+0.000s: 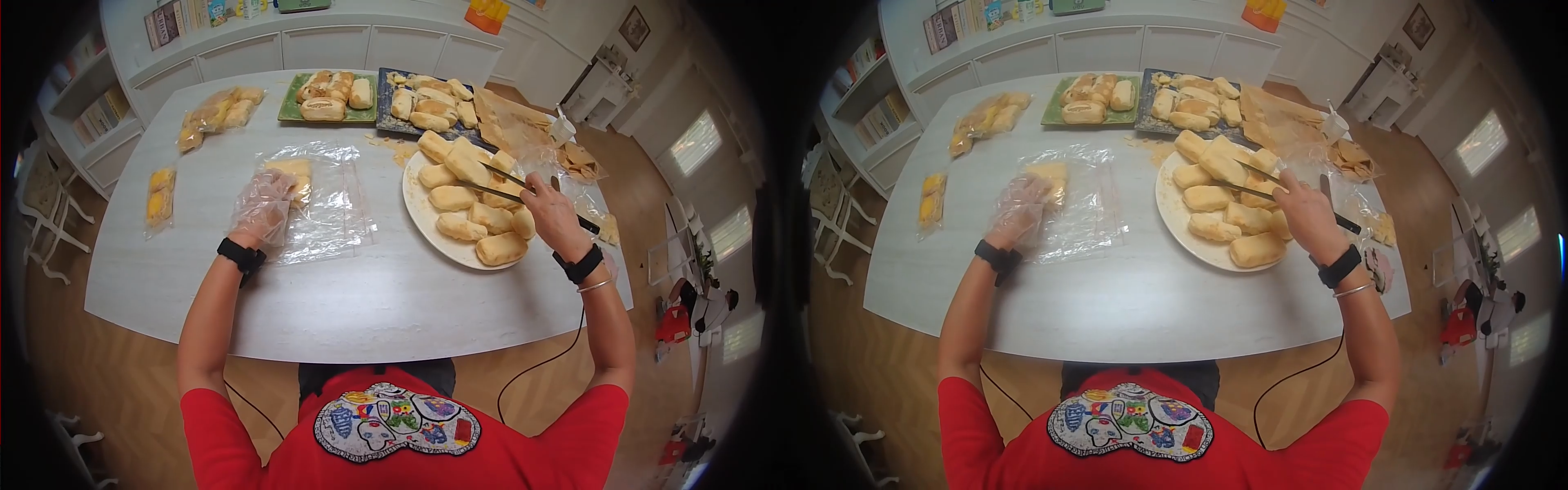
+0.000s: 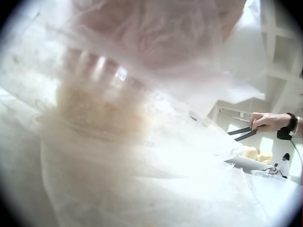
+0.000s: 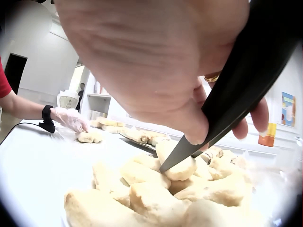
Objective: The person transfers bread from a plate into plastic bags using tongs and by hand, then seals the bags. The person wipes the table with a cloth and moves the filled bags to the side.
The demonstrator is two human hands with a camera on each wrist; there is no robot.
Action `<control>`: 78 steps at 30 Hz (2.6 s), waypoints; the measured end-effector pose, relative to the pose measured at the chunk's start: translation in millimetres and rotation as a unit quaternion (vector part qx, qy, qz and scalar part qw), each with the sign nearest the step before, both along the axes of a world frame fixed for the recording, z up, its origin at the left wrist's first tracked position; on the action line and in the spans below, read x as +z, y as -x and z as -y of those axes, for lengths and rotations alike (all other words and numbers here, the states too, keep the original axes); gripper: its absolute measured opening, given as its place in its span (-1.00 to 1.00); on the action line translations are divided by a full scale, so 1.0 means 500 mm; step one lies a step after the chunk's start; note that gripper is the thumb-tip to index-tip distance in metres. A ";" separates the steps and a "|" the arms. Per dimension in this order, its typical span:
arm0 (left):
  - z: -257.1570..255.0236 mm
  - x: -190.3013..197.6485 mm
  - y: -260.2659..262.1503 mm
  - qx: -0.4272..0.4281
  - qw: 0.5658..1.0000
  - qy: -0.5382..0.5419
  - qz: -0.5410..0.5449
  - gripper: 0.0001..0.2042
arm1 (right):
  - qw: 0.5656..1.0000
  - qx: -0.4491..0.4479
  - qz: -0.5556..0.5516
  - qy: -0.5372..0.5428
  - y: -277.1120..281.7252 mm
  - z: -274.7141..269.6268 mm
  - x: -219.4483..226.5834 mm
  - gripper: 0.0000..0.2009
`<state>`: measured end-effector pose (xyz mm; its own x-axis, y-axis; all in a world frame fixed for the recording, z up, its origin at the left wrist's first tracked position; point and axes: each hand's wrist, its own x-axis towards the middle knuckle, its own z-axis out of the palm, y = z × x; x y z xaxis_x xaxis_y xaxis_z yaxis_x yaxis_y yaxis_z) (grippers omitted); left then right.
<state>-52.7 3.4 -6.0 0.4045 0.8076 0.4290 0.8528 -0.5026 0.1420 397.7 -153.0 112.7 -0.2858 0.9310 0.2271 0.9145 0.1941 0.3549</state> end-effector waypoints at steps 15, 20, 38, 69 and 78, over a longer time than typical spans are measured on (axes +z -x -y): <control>0.014 0.108 -0.024 -0.048 0.988 0.057 -0.136 -0.57 | 0.990 0.030 -0.140 -0.014 -0.041 0.006 0.015 -0.89; -0.008 0.045 -0.078 -0.162 0.979 0.043 -0.116 -0.72 | 0.992 0.074 -0.104 -0.007 0.026 -0.004 0.045 -0.88; 0.008 0.061 -0.060 -0.207 0.977 -0.034 0.035 -0.75 | 0.955 0.283 0.082 0.031 0.309 -0.126 0.069 -0.94; -0.001 0.130 0.027 -0.010 0.963 0.261 -0.059 -0.34 | 0.936 0.332 -0.026 0.116 0.354 -0.225 0.012 -0.94; 0.001 0.134 0.024 0.001 0.963 0.259 -0.076 -0.38 | 0.949 0.271 -0.094 0.128 0.258 -0.194 0.056 -0.95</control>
<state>-64.5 3.1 61.0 0.4288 0.8984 -0.0947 0.8845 -0.3961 0.2467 268.7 -55.9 140.6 -0.7151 0.6907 0.1075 0.6986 0.7118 0.0730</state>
